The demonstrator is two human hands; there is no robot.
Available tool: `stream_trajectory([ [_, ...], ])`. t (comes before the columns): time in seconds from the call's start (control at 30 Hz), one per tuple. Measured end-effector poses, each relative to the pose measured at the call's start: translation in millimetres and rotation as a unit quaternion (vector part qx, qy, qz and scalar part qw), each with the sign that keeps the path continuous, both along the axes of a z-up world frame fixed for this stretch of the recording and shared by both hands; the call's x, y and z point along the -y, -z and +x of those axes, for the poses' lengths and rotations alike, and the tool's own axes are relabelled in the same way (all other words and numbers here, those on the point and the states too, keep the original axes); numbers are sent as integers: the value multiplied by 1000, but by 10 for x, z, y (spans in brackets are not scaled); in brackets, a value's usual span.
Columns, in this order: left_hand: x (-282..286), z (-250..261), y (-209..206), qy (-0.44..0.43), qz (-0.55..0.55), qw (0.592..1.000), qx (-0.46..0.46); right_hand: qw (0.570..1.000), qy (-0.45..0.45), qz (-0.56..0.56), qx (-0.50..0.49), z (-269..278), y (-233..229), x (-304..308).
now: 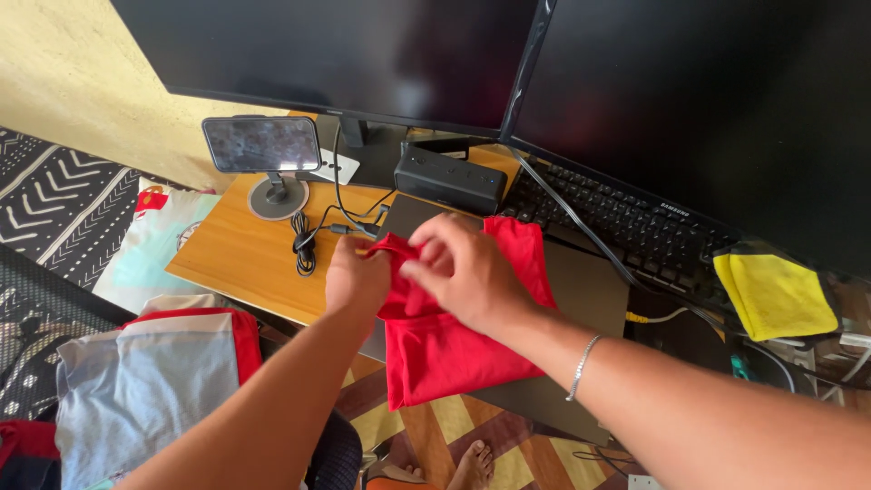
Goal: Folding various items of clothing, such as jerseys and t-shirts, on a desk and a chair.
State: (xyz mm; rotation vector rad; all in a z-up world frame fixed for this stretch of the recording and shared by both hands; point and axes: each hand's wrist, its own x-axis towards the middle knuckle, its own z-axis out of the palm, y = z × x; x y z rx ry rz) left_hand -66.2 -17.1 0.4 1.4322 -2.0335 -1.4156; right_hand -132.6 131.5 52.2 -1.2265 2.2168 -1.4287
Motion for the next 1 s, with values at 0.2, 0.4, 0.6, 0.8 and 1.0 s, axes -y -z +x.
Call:
stream_trajectory([
  [0.2,562,-118,598,21,411,898,-154,981,85,-39,169,-47,269,-171],
  [0.4,176,302,-204,-14,311,942,-126,951,297,34,-79,-424,670,-730],
  [0.6,28,108,350,44,-15,999,22,932,262,194,-162,-624,1021,-977],
  [0.8,-91,222,520,-106,-78,989,-66,911,311,268,48,-466,900,-1091],
  [1.0,-833,784,309,-138,33,987,71,875,337,339,73,72,744,-1262],
])
